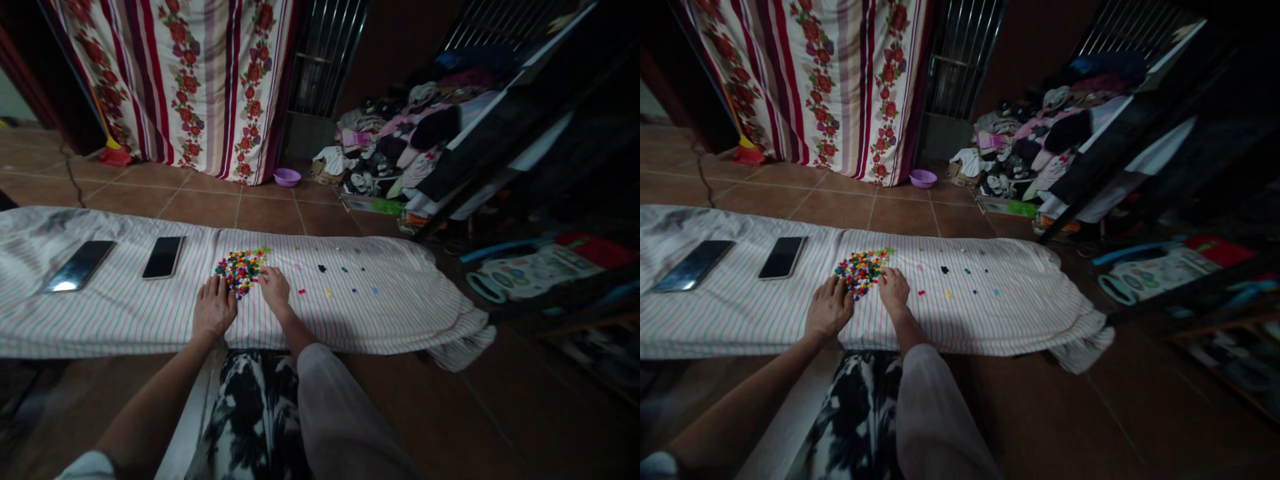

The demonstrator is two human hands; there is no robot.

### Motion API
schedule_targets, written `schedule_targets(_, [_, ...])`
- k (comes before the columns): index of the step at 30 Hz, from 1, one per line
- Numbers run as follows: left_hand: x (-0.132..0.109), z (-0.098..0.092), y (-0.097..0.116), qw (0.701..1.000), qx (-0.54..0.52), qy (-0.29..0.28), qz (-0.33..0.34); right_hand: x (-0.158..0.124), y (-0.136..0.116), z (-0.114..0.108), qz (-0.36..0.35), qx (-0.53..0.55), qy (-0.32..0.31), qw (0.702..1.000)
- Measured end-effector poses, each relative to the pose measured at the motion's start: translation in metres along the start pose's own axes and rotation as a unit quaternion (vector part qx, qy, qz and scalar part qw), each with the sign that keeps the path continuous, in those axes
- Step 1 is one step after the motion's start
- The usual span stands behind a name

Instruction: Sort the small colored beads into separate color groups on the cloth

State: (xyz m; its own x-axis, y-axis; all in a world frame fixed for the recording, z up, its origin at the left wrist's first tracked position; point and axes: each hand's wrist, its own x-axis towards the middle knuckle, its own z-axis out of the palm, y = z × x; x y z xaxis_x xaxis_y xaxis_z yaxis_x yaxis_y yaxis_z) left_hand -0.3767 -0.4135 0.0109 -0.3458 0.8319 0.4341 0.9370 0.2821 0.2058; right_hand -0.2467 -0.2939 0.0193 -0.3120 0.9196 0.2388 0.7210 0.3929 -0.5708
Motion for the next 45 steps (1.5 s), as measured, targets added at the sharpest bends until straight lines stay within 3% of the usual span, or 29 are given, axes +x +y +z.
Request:
schedule_targets(14, [-0.001, 0.002, -0.003, 1.0, 0.008, 0.014, 0.025, -0.001, 0.005, 0.008, -0.031, 0.054, 0.06, 0.996])
schedule_targets(20, [-0.001, 0.005, -0.004, 1.0, 0.004, 0.017, 0.025, 0.005, 0.021, 0.001, -0.035, 0.097, 0.091, 0.991])
schedule_targets(28, [-0.001, 0.001, -0.002, 1.0, -0.004, 0.003, 0.012, 0.033, 0.082, -0.049, -0.035, 0.1, 0.149, 0.983])
schedule_targets(37, [-0.001, 0.003, -0.005, 1.0, -0.018, 0.01, 0.017, 0.059, 0.171, -0.124, 0.073, -0.002, 0.19, 0.979])
schedule_targets(45, [-0.001, 0.002, -0.005, 0.999, -0.037, 0.002, 0.023, 0.063, 0.218, -0.146, 0.149, -0.08, 0.132, 0.977])
